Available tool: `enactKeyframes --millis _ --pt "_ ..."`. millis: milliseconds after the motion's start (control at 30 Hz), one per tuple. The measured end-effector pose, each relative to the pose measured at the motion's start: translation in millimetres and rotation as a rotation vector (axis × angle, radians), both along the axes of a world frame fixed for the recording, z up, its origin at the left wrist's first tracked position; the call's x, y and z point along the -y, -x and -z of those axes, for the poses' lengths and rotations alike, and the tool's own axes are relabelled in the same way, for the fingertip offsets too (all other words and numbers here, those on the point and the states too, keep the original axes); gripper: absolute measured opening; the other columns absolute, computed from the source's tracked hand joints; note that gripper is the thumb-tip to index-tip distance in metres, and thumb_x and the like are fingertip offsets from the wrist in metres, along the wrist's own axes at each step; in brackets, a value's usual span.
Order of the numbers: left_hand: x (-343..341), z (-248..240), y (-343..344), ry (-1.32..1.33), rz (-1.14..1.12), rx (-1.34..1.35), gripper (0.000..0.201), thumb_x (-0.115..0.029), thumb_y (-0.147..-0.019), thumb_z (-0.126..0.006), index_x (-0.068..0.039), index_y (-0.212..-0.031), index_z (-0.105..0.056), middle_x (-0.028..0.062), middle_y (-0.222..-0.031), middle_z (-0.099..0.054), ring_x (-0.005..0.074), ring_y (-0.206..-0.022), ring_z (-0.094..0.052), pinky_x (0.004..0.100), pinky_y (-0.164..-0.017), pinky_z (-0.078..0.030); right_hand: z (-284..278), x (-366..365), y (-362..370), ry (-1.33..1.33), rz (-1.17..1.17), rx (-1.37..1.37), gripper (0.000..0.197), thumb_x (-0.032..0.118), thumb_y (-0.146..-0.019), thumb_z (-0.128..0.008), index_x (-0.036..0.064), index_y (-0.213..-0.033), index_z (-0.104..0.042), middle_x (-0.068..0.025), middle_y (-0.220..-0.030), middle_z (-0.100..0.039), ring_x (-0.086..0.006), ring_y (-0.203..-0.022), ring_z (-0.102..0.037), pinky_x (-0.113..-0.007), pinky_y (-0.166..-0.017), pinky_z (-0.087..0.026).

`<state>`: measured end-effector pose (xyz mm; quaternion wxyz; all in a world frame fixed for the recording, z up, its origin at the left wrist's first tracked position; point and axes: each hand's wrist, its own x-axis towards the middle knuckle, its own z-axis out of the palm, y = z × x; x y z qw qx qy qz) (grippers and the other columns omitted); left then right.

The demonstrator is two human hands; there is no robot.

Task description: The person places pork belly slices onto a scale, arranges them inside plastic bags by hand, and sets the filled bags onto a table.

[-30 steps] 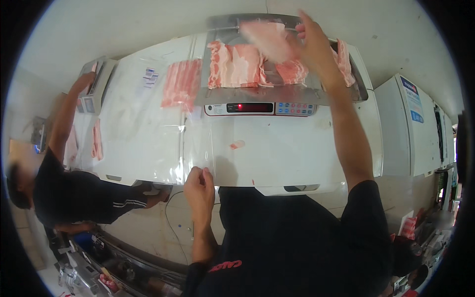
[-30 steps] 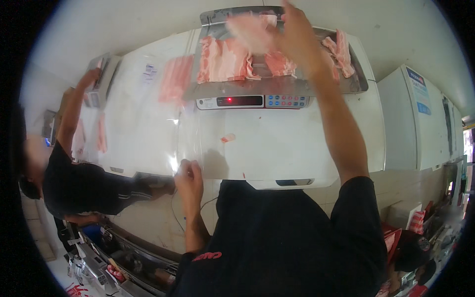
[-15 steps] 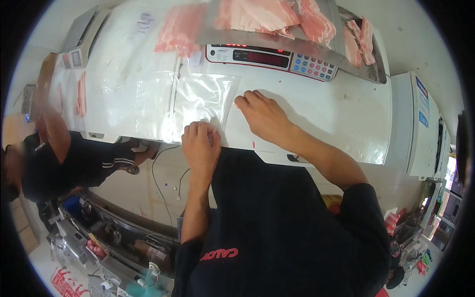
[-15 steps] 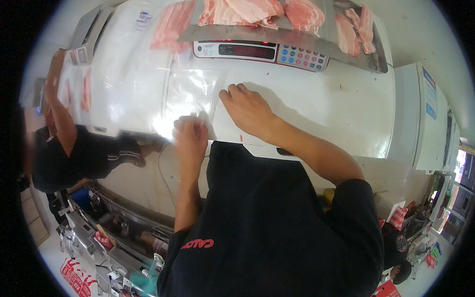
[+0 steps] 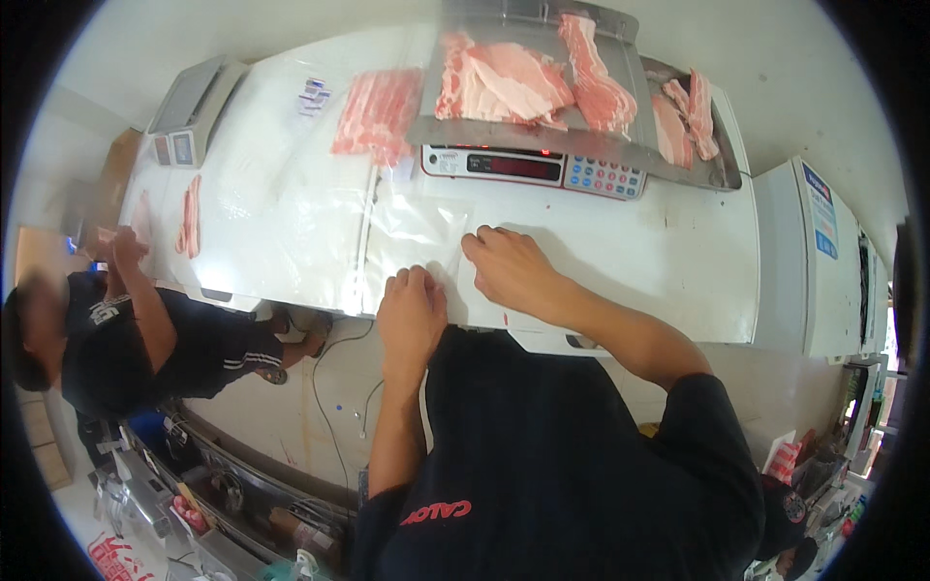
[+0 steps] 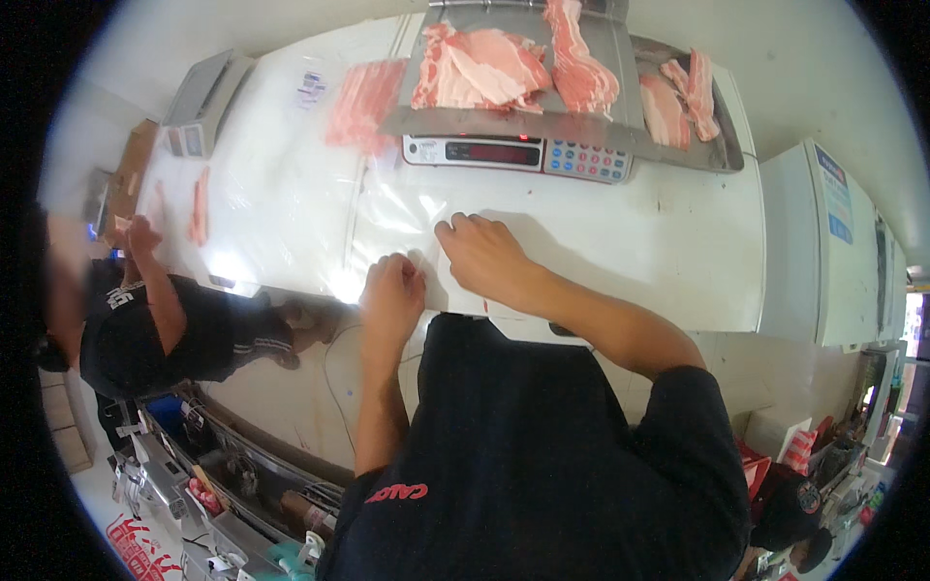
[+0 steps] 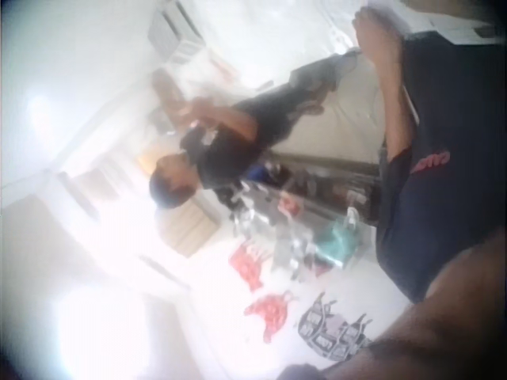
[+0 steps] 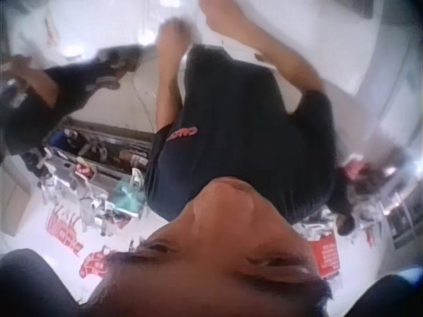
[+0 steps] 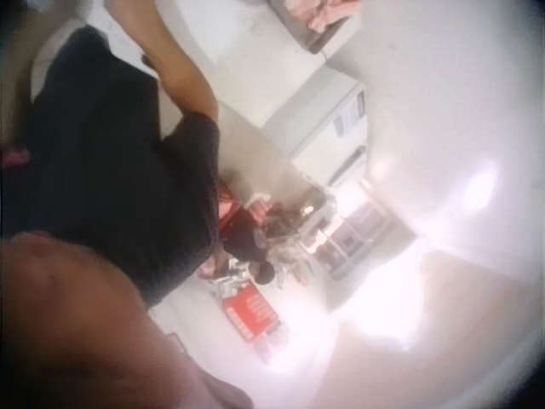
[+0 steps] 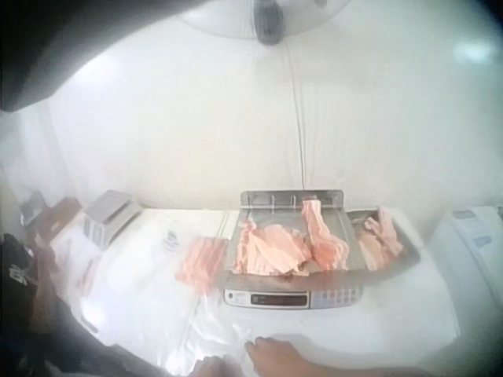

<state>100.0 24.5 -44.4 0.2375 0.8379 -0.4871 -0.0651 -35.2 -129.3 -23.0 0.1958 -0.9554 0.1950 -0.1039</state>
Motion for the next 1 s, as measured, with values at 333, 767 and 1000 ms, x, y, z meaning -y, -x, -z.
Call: enactKeyframes --millis 333,767,1000 --pt "1.0 4.6 3.0 0.014 0.007 0.01 0.014 -0.015 -0.091 -0.071 -0.005 -0.092 -0.062 0.0136 -0.094 -0.064 0.0365 -0.092 -0.063 0.0498 -0.078 -0.052 -111.7 213.8 -32.9 0.211 0.268 0.042 0.032 0.025 -0.091 -0.067 0.006 -0.116 -0.074 -0.0162 -0.113 -0.067 -0.0357 -0.114 -0.064 -0.046 -0.098 -0.051" --pt "-2.8 0.9 5.4 0.072 -0.048 -0.017 0.011 -0.012 -0.09 -0.071 -0.005 -0.093 -0.063 0.0133 -0.091 -0.064 0.0363 -0.092 -0.062 0.049 -0.08 -0.051 -107.9 214.7 -94.2 0.247 0.341 -0.192 0.042 0.034 -0.078 -0.075 0.0072 -0.11 -0.076 -0.0196 -0.114 -0.071 -0.042 -0.108 -0.07 -0.054 -0.088 -0.058" --pt "-5.6 6.8 3.4 0.075 -0.071 -0.015 0.013 -0.013 -0.088 -0.073 -0.005 -0.092 -0.063 0.0133 -0.09 -0.064 0.0363 -0.092 -0.063 0.0491 -0.079 -0.051 -107.2 228.5 -99.5 0.217 0.545 0.051 0.03 0.03 -0.082 -0.072 0.0078 -0.101 -0.076 -0.0188 -0.097 -0.073 -0.0345 -0.093 -0.074 -0.049 -0.082 -0.059"
